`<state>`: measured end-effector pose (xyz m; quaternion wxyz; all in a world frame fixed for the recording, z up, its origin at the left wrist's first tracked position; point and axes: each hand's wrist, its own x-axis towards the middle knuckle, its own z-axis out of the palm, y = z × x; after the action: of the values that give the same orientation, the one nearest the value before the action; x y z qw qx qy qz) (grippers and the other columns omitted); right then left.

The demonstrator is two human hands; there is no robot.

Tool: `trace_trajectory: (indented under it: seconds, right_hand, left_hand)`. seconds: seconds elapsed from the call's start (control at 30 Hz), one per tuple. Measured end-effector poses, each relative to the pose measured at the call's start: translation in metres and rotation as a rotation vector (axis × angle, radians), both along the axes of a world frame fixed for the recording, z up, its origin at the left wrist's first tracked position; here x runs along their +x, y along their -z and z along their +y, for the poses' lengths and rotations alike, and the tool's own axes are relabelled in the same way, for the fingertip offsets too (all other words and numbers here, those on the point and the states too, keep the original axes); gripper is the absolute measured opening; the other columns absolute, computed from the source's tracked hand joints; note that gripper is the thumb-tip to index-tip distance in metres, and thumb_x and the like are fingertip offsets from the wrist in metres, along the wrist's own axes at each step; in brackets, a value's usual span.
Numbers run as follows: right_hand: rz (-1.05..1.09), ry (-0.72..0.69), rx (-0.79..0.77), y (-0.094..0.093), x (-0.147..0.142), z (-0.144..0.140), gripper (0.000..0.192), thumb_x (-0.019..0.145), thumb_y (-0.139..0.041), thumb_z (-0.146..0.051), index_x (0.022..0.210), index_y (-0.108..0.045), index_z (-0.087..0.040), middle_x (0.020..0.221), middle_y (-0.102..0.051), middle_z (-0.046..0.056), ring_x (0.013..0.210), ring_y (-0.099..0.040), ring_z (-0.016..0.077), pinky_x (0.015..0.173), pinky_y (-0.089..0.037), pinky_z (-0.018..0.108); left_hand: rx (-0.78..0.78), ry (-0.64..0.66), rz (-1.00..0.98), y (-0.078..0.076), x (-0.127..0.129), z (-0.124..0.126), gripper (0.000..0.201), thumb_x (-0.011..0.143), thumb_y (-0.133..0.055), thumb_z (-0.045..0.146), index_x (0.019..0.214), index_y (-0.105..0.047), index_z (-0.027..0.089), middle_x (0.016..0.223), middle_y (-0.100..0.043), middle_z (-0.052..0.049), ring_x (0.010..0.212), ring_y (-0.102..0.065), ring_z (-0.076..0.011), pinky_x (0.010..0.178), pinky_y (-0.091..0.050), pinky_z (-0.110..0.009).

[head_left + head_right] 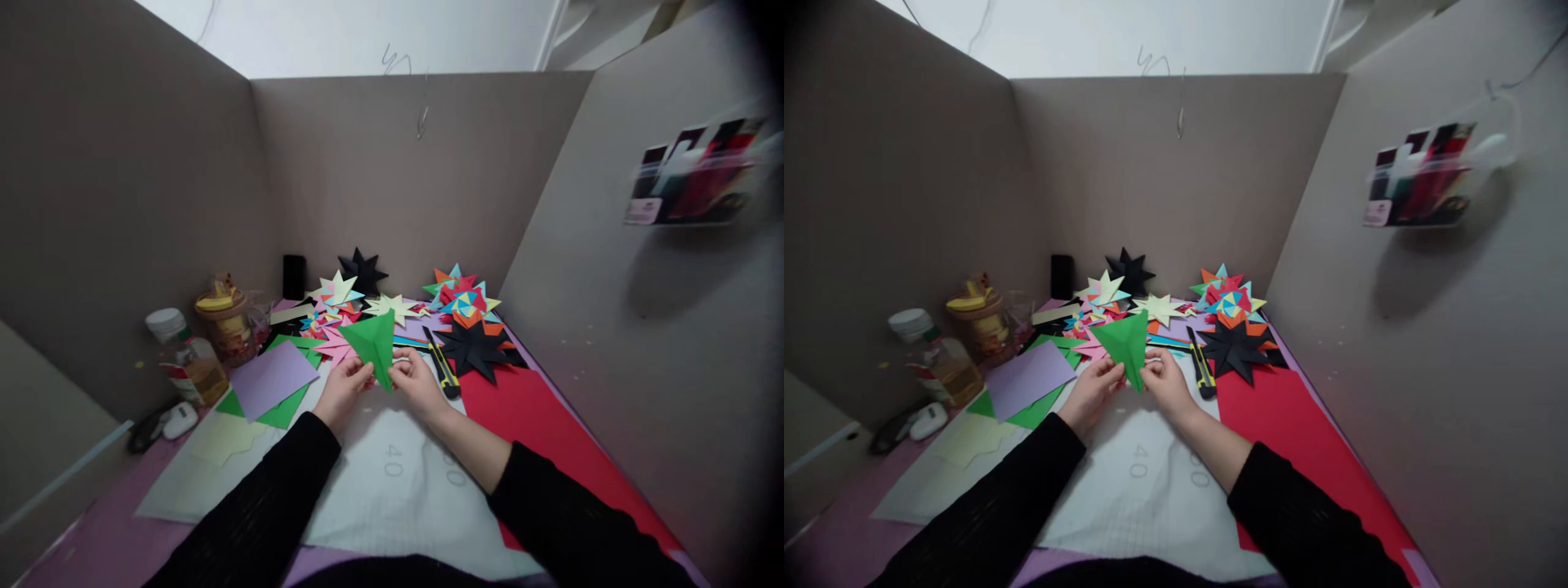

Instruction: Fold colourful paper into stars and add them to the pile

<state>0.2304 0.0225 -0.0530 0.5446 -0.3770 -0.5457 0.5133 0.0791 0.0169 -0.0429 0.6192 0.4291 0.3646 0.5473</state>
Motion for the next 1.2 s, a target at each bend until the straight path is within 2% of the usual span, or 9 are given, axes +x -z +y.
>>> trace_trajectory:
  seconds: [0.13, 0.27, 0.37, 0.47, 0.6, 0.7, 0.87, 1.07, 1.2]
  right_hand:
    - [0.196, -0.09, -0.176, 0.003, -0.002, 0.002, 0.038, 0.064, -0.071, -0.027, 0.093, -0.047, -0.021, 0.058, -0.057, -0.007, 0.052, -0.056, 0.011, 0.052, -0.042, 0.021]
    - [0.261, -0.144, -0.238, 0.004, -0.005, 0.0, 0.041, 0.06, -0.075, -0.024, 0.092, -0.049, -0.021, 0.063, -0.059, -0.006, 0.054, -0.058, 0.0105, 0.052, -0.043, 0.021]
    - [0.235, -0.136, -0.211, 0.007, -0.005, 0.001, 0.039, 0.062, -0.074, -0.026, 0.091, -0.049, -0.021, 0.06, -0.056, -0.008, 0.052, -0.055, 0.0095, 0.051, -0.041, 0.02]
    - [0.146, -0.074, -0.105, 0.007, -0.004, 0.001, 0.033, 0.065, -0.072, -0.028, 0.088, -0.05, -0.02, 0.054, -0.052, -0.009, 0.048, -0.05, 0.0078, 0.05, -0.039, 0.02]
    - [0.069, -0.065, -0.013, 0.003, -0.004, -0.003, 0.025, 0.068, -0.069, -0.032, 0.085, -0.057, -0.017, 0.061, -0.057, -0.005, 0.053, -0.051, 0.0091, 0.053, -0.04, 0.022]
    - [0.032, -0.056, -0.01, 0.002, -0.003, -0.003, 0.023, 0.07, -0.067, -0.036, 0.077, -0.059, -0.016, 0.063, -0.06, -0.002, 0.053, -0.05, 0.0097, 0.052, -0.038, 0.022]
    - [0.033, 0.028, -0.054, 0.005, 0.001, 0.002, 0.026, 0.068, -0.068, -0.04, 0.066, -0.056, -0.017, 0.051, -0.051, -0.005, 0.046, -0.042, 0.0084, 0.047, -0.031, 0.021]
    - [-0.022, -0.054, -0.05, 0.003, 0.004, 0.002, 0.031, 0.07, -0.066, -0.046, 0.062, -0.059, -0.016, 0.051, -0.053, -0.003, 0.046, -0.042, 0.0093, 0.047, -0.03, 0.023]
    - [-0.045, -0.098, -0.043, 0.004, 0.003, 0.001, 0.033, 0.07, -0.065, -0.049, 0.063, -0.06, -0.017, 0.052, -0.055, -0.002, 0.048, -0.045, 0.0101, 0.049, -0.033, 0.023]
  left_hand:
    - [0.075, 0.039, 0.065, 0.0, 0.002, -0.002, 0.036, 0.063, -0.079, 0.033, 0.09, -0.067, 0.013, 0.071, -0.064, -0.001, 0.064, -0.057, -0.0112, 0.064, -0.044, -0.024]
    - [0.14, -0.015, 0.155, 0.0, 0.003, -0.003, 0.035, 0.058, -0.081, 0.026, 0.087, -0.064, 0.014, 0.065, -0.06, 0.002, 0.057, -0.055, -0.0095, 0.059, -0.042, -0.022]
    - [0.17, -0.043, 0.183, 0.001, 0.004, -0.002, 0.037, 0.058, -0.08, 0.027, 0.088, -0.062, 0.014, 0.071, -0.062, 0.001, 0.061, -0.056, -0.0104, 0.06, -0.044, -0.022]
    - [0.17, -0.096, 0.228, 0.004, 0.002, 0.0, 0.039, 0.061, -0.077, 0.033, 0.092, -0.062, 0.014, 0.08, -0.065, -0.002, 0.064, -0.058, -0.0117, 0.057, -0.043, -0.022]
    - [0.113, -0.137, 0.265, 0.009, -0.002, 0.003, 0.03, 0.065, -0.074, 0.039, 0.071, -0.06, 0.013, 0.058, -0.058, 0.002, 0.051, -0.051, -0.0092, 0.05, -0.039, -0.021]
    - [0.078, -0.105, 0.294, 0.01, -0.004, 0.005, 0.026, 0.063, -0.075, 0.035, 0.069, -0.063, 0.013, 0.058, -0.061, 0.001, 0.052, -0.054, -0.0101, 0.051, -0.041, -0.021]
    - [0.052, 0.025, 0.303, 0.008, -0.002, 0.005, 0.027, 0.06, -0.077, 0.032, 0.076, -0.069, 0.012, 0.068, -0.07, -0.004, 0.059, -0.06, -0.0135, 0.057, -0.045, -0.023]
    - [0.077, 0.005, 0.297, 0.006, -0.002, 0.004, 0.025, 0.059, -0.077, 0.032, 0.071, -0.066, 0.012, 0.062, -0.067, -0.002, 0.054, -0.057, -0.0118, 0.054, -0.042, -0.023]
    - [0.106, -0.052, 0.301, 0.006, -0.003, 0.003, 0.028, 0.062, -0.075, 0.037, 0.061, -0.059, 0.014, 0.052, -0.059, 0.003, 0.048, -0.05, -0.009, 0.049, -0.037, -0.021]
